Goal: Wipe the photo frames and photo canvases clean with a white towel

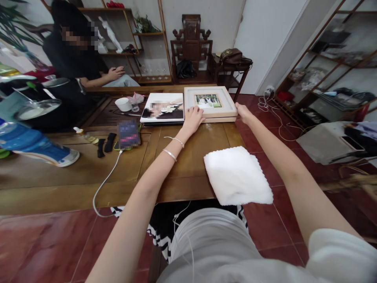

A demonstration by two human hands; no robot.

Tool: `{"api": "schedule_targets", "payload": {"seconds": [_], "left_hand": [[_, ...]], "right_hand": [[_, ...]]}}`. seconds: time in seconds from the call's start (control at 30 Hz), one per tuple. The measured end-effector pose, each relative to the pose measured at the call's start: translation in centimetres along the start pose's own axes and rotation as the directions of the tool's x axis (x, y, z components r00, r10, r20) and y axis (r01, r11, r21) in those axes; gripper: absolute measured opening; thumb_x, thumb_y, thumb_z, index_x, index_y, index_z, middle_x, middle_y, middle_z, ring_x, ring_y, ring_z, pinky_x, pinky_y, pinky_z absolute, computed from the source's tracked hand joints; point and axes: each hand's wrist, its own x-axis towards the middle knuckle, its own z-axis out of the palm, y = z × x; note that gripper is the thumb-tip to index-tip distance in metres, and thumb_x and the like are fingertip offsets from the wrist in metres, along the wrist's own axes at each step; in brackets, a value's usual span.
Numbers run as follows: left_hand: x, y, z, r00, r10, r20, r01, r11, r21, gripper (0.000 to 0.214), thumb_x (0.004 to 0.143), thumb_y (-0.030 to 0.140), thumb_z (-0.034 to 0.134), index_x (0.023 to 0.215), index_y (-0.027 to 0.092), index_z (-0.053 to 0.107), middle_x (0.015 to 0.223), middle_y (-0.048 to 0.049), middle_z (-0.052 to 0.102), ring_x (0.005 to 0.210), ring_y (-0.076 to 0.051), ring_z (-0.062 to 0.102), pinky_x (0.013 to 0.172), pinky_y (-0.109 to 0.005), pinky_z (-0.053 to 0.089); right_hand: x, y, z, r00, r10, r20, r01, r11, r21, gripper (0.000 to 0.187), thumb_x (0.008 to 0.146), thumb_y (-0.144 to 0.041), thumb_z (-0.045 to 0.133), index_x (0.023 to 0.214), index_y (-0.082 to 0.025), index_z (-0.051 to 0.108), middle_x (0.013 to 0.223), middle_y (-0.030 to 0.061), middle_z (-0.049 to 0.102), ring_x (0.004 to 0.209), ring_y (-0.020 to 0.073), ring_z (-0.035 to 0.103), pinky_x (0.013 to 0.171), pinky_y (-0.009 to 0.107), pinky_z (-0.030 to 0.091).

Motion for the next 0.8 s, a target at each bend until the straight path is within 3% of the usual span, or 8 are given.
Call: {"api": "schedule_targets", "payload": {"seconds": [0.17, 0.3, 0.43, 0.8], "left_hand": [[0.9, 1.2, 0.8, 0.999, -0.030, 0.013, 0.031, 0.996, -0.084, 0.029, 0.095, 0.019, 0.051, 0.122, 0.010, 0.052, 0.129, -0.0224, 0.050, 0.123, -0.037, 0.044, 0.100, -0.047, 0.035], [1.1, 1.0, 1.0, 0.998, -0.065, -0.006, 0.063, 0.986, -0.156, 0.027, 0.095, 0.019, 0.051, 0.120, 0.010, 0.052, 0.129, -0.0211, 0.052, 0.122, -0.035, 0.044, 0.102, -0.047, 0.033], [1.0, 0.9, 0.9, 0.997, -0.078, -0.021, 0.072, 0.979, -0.192, 0.026, 0.096, 0.020, 0.052, 0.120, 0.009, 0.053, 0.129, -0.0203, 0.052, 0.122, -0.034, 0.045, 0.102, -0.047, 0.033], [1.1, 0.7, 1.4, 0.992, -0.111, -0.056, 0.091, 0.955, -0.281, 0.024, 0.094, 0.019, 0.054, 0.117, 0.014, 0.055, 0.127, -0.0184, 0.052, 0.123, -0.033, 0.045, 0.105, -0.047, 0.031]], "right_hand": [[-0.2, 0.8, 0.1, 0.989, 0.143, 0.021, -0.145, 0.969, 0.200, 0.025, 0.092, -0.045, 0.045, 0.083, -0.024, 0.054, 0.077, 0.0039, 0.063, 0.072, 0.0198, 0.061, 0.070, 0.039, 0.057], [-0.5, 0.6, -0.5, 0.973, 0.194, 0.126, -0.225, 0.919, 0.324, 0.014, 0.087, -0.035, 0.053, 0.083, -0.023, 0.056, 0.074, 0.0042, 0.063, 0.072, 0.0193, 0.062, 0.074, 0.040, 0.058], [-1.1, 0.4, -0.6, 0.954, 0.196, 0.225, -0.279, 0.855, 0.438, 0.010, 0.086, -0.027, 0.048, 0.089, -0.023, 0.057, 0.083, 0.0046, 0.066, 0.080, 0.0202, 0.066, 0.080, 0.044, 0.059], [-2.0, 0.6, 0.3, 0.933, 0.168, 0.318, -0.342, 0.686, 0.642, 0.019, 0.092, -0.029, 0.040, 0.095, -0.023, 0.058, 0.093, 0.0044, 0.070, 0.096, 0.0226, 0.066, 0.088, 0.053, 0.056]]}}
